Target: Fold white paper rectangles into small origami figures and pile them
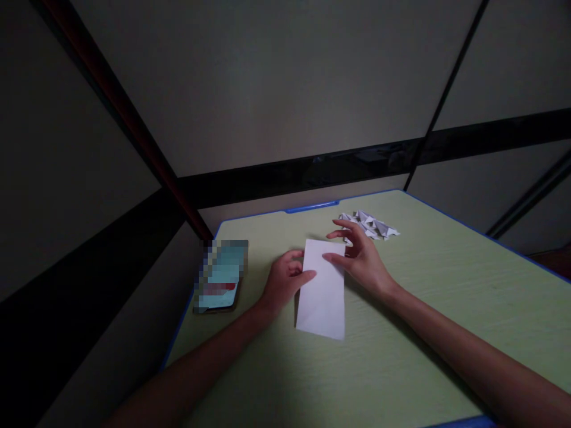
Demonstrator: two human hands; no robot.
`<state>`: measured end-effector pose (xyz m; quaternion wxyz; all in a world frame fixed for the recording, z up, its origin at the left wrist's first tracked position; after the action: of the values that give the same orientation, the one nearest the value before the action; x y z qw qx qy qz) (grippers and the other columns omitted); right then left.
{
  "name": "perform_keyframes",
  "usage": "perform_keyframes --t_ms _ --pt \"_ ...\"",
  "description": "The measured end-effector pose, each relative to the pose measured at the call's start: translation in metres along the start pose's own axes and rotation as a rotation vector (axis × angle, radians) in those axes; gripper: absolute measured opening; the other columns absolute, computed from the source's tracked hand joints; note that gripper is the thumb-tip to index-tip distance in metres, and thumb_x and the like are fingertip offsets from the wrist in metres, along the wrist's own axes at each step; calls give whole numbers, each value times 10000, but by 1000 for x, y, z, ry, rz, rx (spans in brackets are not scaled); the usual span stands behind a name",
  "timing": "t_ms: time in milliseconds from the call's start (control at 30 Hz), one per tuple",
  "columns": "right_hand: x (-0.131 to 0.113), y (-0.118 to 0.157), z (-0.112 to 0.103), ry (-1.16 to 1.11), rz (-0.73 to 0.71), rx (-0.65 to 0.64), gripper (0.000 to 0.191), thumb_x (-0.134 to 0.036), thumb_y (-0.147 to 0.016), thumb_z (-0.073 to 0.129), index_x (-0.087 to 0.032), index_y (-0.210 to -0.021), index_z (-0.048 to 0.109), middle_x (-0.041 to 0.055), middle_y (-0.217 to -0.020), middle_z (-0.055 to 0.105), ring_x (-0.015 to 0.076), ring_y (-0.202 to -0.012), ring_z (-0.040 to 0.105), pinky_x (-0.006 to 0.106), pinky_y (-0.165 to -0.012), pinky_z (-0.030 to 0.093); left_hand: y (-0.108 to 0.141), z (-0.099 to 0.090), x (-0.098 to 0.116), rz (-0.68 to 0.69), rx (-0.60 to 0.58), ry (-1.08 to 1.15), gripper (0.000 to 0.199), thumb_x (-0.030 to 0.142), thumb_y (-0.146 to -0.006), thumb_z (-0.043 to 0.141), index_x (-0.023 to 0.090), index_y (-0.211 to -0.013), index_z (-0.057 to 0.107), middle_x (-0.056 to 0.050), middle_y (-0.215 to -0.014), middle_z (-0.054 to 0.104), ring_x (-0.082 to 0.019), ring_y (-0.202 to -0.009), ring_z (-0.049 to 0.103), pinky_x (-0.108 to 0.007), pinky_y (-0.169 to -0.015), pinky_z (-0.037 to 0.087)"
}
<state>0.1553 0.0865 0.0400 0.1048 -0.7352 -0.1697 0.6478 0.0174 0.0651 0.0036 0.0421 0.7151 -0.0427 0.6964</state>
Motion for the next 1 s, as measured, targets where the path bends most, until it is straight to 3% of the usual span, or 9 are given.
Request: perform_keyframes --t_ms 67,167,300,500,633,700,800,867,1000 --pt "-5 -1 -2 -60 -27 -4 381 -225 -671 577 -237 -1041 486 68 -1036 509 188 -887 514 295 -603 472 -2 -3 2 13 17 88 237 196 -562 641 120 -764 543 -18 -651 611 -125 -597 560 -235 -560 418" --pt "-9 -2 -4 -63 -77 -50 160 -205 -728 511 -230 -838 625 55 -1160 452 213 -1060 437 362 -764 459 -5 -17 1 51 140 190 191 211 -557 644 116 -699 559 -36 -691 637 -125 -603 565 -234 -562 425" --pt "-8 0 3 6 -107 -188 238 -114 -640 603 -276 -804 663 2 -1268 362 208 -1082 434 407 -911 368 -8 -29 -6 46 248 280 231 226 -553 644 118 -740 560 -50 -727 652 -143 -628 584 -240 -556 427" --pt "-13 10 24 -117 -124 -362 166 -156 -599 669 -262 -727 679 9 -1260 401 193 -1090 430 387 -919 352 -9 -33 -7 70 280 311 237 219 -544 658 123 -734 554 -31 -691 648 -132 -608 583 -249 -590 430" --pt "-15 7 23 -249 -60 -281 47 -187 -603 671 -227 -579 664 8 -1133 525 166 -1053 461 352 -930 311 -6 -25 3 119 218 204 193 189 -552 636 124 -725 583 -10 -655 644 -108 -559 557 -210 -513 408" --pt "-9 5 19 -298 13 -210 96 -202 -622 655 -202 -527 644 15 -1025 587 148 -980 504 324 -886 338 -4 -20 9 140 200 114 163 160 -543 621 121 -699 598 -2 -630 638 -95 -515 533 -191 -454 386" --pt "4 4 12 -368 140 -90 116 -217 -608 661 -175 -508 620 5 -760 637 103 -706 556 263 -680 407 -2 -11 13 133 149 59 223 119 -519 606 121 -741 612 -6 -661 645 -105 -533 546 -188 -440 402" --pt "14 5 9 -369 231 -11 108 -226 -570 683 -157 -524 615 -13 -597 611 74 -533 507 228 -538 378 -1 -5 10 93 103 71 288 91 -495 601 119 -782 610 -17 -695 653 -125 -568 565 -202 -456 431" --pt "20 7 6 -313 302 62 147 -227 -517 702 -126 -530 597 -18 -506 577 56 -445 452 203 -448 320 -1 6 5 33 -8 99 319 63 -458 611 107 -774 607 -37 -710 662 -155 -613 584 -237 -503 462"
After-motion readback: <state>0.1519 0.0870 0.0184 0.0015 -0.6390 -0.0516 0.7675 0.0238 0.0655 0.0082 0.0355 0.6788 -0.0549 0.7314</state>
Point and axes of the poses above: each hand's wrist, its own y-axis away from the middle knuckle, its own z-axis out of the palm, x = y × z, the point moved 8 cm from there along -y, towards the middle knuckle
